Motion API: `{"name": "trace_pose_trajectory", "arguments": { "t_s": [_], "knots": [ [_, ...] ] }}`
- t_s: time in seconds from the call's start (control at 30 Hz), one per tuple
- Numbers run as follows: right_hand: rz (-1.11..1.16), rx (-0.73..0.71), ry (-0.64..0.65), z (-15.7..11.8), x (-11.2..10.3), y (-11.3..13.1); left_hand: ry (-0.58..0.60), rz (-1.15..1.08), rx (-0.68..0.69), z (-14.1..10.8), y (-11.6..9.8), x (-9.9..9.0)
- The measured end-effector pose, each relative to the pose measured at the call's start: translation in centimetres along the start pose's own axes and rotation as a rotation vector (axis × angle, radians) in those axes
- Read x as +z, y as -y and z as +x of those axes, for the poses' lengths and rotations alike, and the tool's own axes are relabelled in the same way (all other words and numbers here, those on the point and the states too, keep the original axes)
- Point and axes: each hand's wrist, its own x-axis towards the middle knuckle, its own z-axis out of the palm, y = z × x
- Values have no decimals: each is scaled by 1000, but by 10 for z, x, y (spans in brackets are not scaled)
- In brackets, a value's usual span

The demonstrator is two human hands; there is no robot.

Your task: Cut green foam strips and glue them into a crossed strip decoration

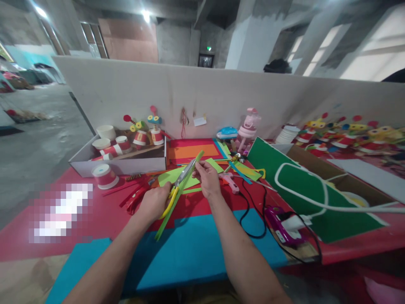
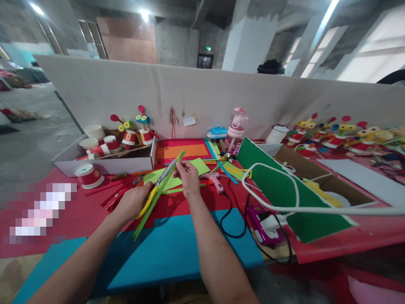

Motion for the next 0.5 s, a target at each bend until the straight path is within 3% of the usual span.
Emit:
{"name": "trace_pose_trajectory", "arguments": {
  "t_s": [0.5],
  "knots": [
    [8,73,97,-6,6,-7,20,-23,-1,0,3,0]
  ]
}}
